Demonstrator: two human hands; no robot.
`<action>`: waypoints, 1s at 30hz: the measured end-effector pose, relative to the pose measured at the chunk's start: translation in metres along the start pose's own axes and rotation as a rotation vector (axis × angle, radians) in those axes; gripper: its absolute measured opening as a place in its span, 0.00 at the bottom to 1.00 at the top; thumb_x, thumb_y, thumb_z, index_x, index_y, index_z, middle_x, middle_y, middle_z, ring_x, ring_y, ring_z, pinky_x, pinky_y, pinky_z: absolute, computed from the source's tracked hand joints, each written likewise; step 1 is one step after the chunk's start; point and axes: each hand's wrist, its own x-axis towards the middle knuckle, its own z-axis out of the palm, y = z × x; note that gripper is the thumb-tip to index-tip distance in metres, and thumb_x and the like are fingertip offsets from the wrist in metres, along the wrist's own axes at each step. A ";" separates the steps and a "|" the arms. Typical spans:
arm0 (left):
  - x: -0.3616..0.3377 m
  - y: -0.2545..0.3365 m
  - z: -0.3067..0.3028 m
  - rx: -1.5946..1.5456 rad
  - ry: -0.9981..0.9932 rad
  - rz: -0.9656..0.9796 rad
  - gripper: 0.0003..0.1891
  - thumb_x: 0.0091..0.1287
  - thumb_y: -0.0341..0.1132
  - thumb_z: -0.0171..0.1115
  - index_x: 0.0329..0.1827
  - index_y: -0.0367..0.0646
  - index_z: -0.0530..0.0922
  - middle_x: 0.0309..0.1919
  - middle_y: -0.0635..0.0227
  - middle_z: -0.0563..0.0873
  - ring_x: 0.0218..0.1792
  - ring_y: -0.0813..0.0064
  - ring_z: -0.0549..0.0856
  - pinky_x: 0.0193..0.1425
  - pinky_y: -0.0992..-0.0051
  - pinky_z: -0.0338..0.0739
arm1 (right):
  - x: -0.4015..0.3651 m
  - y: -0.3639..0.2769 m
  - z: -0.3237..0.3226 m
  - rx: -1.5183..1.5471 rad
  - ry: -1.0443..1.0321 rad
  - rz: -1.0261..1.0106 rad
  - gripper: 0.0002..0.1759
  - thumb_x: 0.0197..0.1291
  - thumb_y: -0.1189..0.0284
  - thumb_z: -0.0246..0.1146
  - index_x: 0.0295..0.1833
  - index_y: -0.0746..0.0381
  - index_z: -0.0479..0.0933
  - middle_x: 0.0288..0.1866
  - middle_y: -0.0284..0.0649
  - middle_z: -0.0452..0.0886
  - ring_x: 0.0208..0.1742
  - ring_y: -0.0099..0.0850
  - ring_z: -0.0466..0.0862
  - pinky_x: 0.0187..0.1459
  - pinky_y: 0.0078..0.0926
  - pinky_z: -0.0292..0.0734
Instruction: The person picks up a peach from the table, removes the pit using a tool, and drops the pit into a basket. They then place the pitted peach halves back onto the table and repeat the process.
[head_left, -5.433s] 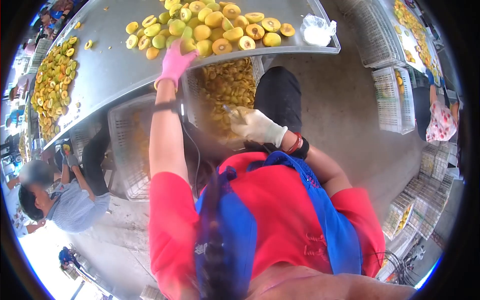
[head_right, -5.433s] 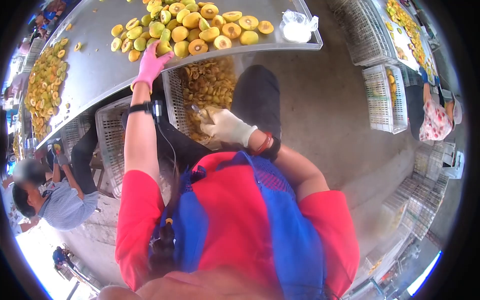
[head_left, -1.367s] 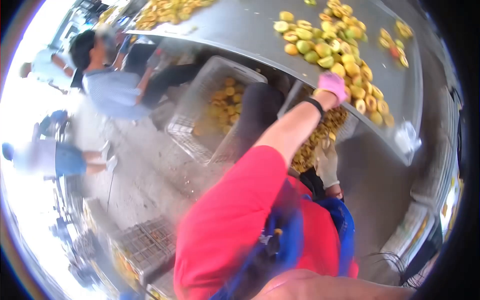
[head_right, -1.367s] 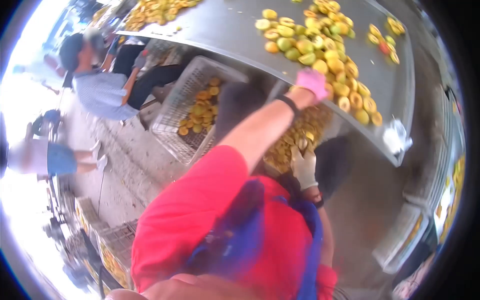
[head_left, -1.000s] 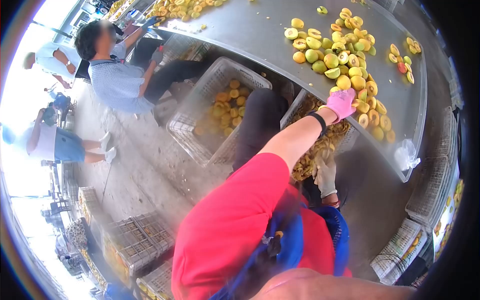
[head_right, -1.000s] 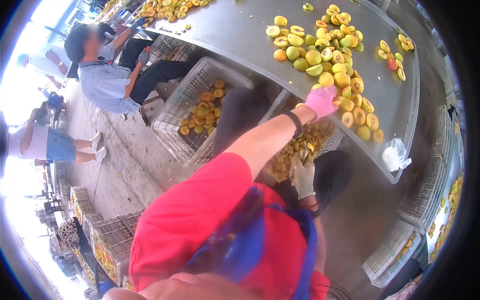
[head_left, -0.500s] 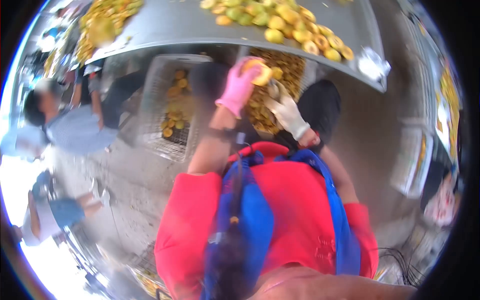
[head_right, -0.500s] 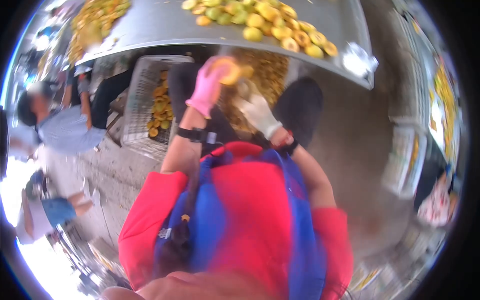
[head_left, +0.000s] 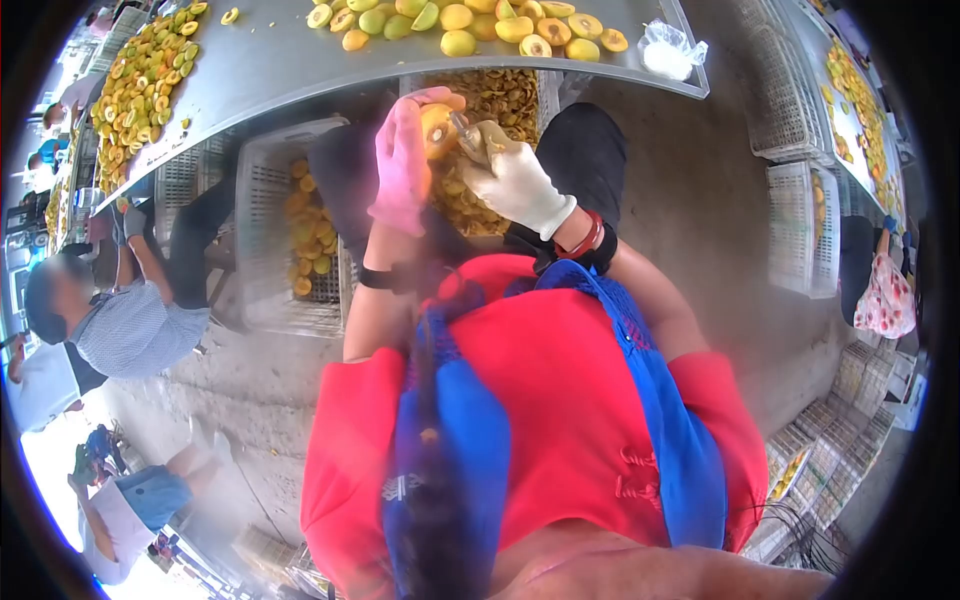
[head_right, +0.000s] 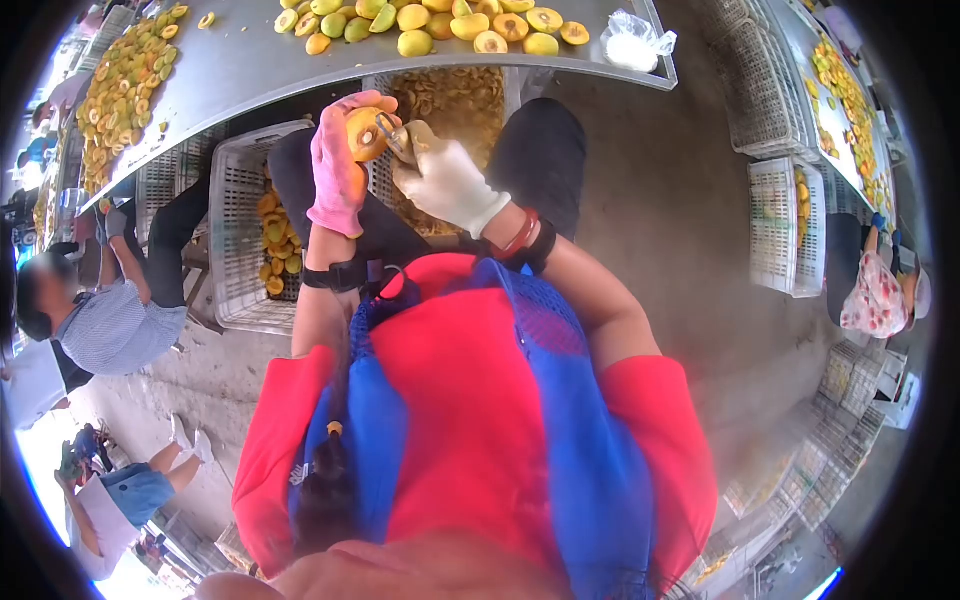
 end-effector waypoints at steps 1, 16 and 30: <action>0.000 -0.001 0.000 -0.008 -0.009 0.002 0.32 0.81 0.59 0.41 0.58 0.35 0.77 0.50 0.55 0.87 0.50 0.66 0.86 0.58 0.69 0.81 | -0.001 -0.001 0.000 -0.031 -0.005 -0.010 0.13 0.61 0.75 0.64 0.47 0.65 0.70 0.30 0.55 0.80 0.35 0.58 0.83 0.35 0.44 0.76; -0.003 0.007 0.037 -0.103 0.218 0.030 0.40 0.78 0.67 0.40 0.45 0.32 0.81 0.38 0.56 0.88 0.37 0.67 0.87 0.45 0.70 0.83 | -0.009 -0.011 0.000 -0.119 -0.140 0.063 0.25 0.59 0.76 0.64 0.63 0.67 0.71 0.47 0.54 0.81 0.43 0.50 0.85 0.42 0.37 0.81; -0.001 0.019 0.041 -0.106 0.272 -0.191 0.39 0.79 0.64 0.38 0.39 0.32 0.82 0.35 0.55 0.88 0.32 0.66 0.87 0.40 0.70 0.83 | -0.003 -0.011 -0.009 0.262 -0.305 0.155 0.16 0.59 0.73 0.62 0.52 0.67 0.75 0.40 0.58 0.84 0.44 0.58 0.84 0.44 0.46 0.80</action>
